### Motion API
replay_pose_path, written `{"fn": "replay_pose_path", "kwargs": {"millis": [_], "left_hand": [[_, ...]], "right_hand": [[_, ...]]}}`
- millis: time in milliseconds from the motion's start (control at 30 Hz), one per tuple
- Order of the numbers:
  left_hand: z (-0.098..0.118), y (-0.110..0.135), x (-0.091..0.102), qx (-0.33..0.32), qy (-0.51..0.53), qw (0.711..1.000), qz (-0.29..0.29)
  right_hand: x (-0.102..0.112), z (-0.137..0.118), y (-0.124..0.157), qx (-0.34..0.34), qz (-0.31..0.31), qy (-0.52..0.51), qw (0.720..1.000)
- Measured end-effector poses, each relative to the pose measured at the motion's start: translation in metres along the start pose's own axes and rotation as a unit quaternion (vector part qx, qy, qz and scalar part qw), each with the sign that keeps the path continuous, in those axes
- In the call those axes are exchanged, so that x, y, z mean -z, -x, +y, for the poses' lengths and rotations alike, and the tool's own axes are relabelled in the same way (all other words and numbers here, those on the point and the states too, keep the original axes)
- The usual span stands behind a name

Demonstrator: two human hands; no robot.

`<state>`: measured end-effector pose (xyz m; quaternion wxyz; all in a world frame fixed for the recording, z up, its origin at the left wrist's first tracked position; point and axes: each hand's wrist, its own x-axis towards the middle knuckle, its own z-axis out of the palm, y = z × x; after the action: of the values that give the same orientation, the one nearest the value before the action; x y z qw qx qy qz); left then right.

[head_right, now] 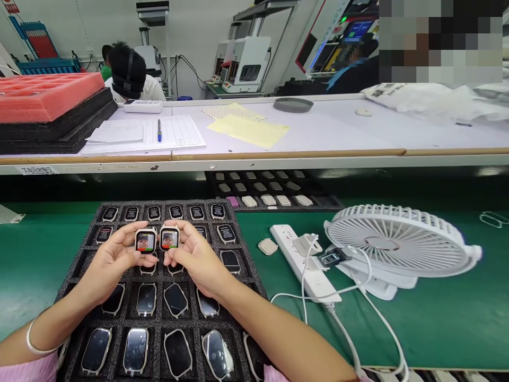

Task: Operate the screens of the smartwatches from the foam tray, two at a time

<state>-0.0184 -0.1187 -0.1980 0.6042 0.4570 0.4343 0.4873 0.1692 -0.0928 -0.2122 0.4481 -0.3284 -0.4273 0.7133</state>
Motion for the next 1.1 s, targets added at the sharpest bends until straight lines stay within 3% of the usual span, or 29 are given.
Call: {"fn": "replay_pose_path", "kwargs": {"millis": [200, 333, 733, 900, 1100], "left_hand": [[0.006, -0.001, -0.002, -0.006, -0.001, 1.0, 0.009], [0.02, -0.004, -0.008, -0.046, -0.003, 0.999, 0.009], [0.102, 0.004, -0.031, -0.23, 0.02, 0.973, -0.009], [0.135, -0.023, -0.042, -0.281, 0.029, 0.959, 0.011], [0.174, -0.071, -0.051, -0.294, 0.049, 0.954, 0.039]], "right_hand": [[0.001, -0.004, -0.003, 0.004, -0.001, -0.014, 1.0], [-0.006, -0.019, -0.008, 0.048, -0.015, -0.045, 0.998], [-0.049, -0.108, 0.003, 0.204, -0.088, -0.001, 0.975], [-0.058, -0.14, -0.024, 0.258, -0.076, 0.004, 0.963], [-0.068, -0.182, -0.064, 0.261, -0.039, 0.005, 0.965]]}}
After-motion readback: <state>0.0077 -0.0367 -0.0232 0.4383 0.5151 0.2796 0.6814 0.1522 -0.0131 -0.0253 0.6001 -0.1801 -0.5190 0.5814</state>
